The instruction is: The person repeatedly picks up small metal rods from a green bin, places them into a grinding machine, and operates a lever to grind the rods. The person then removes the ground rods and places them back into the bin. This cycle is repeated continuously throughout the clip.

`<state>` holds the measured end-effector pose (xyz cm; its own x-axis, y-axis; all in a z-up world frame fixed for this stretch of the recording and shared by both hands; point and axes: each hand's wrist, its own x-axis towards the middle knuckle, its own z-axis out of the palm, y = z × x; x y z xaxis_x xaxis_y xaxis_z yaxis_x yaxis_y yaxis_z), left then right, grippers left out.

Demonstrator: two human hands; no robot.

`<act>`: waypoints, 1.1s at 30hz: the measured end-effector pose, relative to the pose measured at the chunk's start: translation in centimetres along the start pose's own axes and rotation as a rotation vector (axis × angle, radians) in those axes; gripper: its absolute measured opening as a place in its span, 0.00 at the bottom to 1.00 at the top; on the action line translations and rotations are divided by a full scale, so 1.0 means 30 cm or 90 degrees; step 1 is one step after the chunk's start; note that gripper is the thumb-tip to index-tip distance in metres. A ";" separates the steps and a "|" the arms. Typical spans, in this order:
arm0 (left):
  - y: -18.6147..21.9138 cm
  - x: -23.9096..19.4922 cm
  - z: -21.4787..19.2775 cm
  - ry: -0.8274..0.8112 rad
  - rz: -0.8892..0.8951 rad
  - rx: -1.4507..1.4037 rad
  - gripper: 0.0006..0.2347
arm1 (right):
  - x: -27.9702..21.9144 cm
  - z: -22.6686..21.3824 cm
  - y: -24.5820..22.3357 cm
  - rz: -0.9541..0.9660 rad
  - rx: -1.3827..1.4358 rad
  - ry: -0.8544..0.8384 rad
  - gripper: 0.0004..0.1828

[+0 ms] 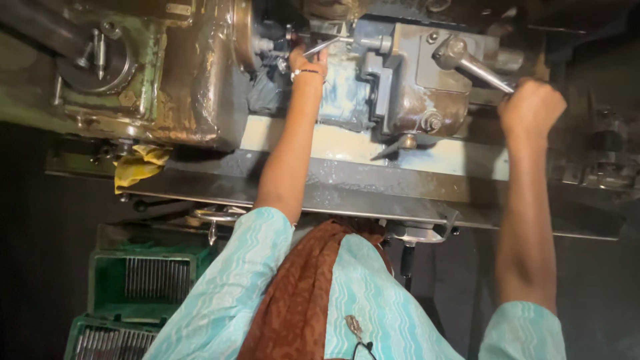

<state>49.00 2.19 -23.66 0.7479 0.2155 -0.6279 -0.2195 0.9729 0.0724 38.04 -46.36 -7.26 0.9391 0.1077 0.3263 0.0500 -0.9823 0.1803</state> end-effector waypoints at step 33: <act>0.318 -0.671 -0.054 -0.294 0.683 1.140 0.20 | -0.887 0.241 -0.502 0.029 0.372 -0.592 0.16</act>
